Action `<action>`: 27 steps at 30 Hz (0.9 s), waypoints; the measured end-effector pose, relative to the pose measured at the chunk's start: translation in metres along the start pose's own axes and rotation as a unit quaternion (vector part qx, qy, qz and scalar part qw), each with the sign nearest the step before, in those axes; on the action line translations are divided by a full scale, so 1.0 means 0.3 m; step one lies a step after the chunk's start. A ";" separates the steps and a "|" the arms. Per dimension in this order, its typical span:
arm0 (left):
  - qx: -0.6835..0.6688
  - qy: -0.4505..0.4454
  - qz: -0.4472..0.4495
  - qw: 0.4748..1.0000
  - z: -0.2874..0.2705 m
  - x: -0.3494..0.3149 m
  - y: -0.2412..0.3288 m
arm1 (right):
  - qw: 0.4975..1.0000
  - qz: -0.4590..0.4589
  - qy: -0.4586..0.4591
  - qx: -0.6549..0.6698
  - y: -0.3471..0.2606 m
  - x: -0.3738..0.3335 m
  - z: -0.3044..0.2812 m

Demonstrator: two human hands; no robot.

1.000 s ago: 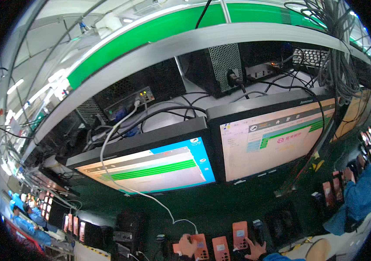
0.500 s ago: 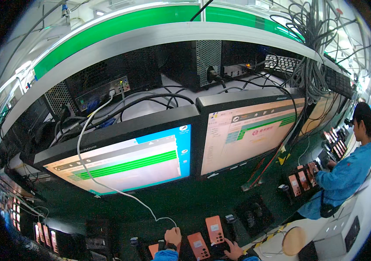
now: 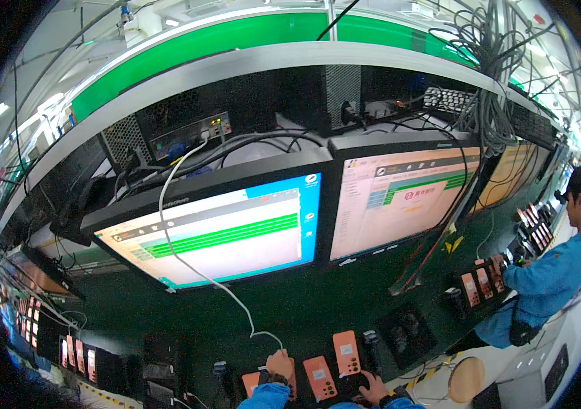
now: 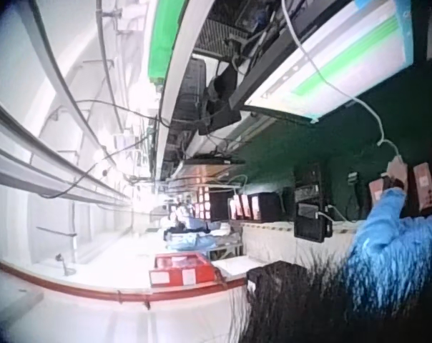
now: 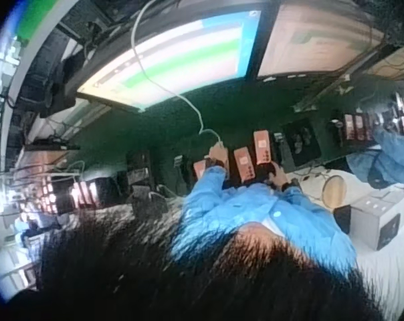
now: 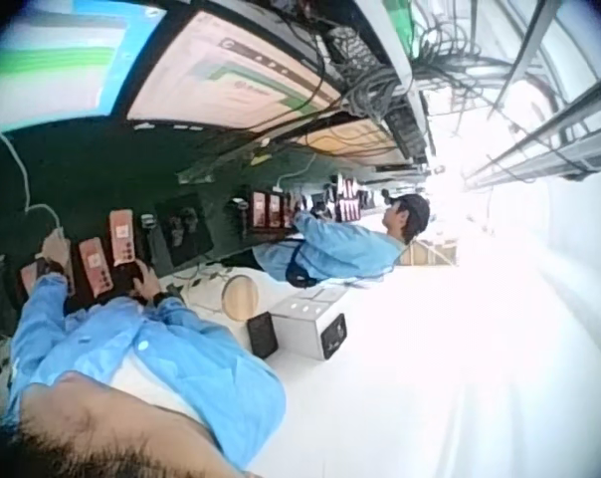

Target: Connecting cables to mobile devices and scanning them with a handheld barcode scanner at a production station.

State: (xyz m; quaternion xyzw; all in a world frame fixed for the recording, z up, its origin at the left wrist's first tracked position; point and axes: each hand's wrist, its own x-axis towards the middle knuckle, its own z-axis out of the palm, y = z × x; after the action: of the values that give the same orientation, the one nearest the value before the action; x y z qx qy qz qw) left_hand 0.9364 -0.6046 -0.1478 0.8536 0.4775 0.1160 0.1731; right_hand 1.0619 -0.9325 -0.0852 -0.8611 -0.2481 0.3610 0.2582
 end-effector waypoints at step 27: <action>-0.178 -0.049 0.007 0.983 -0.074 0.001 -0.086 | 0.971 0.035 0.235 -0.021 -0.032 0.013 0.163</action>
State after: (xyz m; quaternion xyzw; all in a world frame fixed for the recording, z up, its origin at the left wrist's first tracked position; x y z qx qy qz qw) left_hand 0.9086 -0.5879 -0.1381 0.8172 0.4338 0.1590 0.3446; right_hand 1.0255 -0.9101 -0.1108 -0.9352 -0.1576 0.1517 0.2783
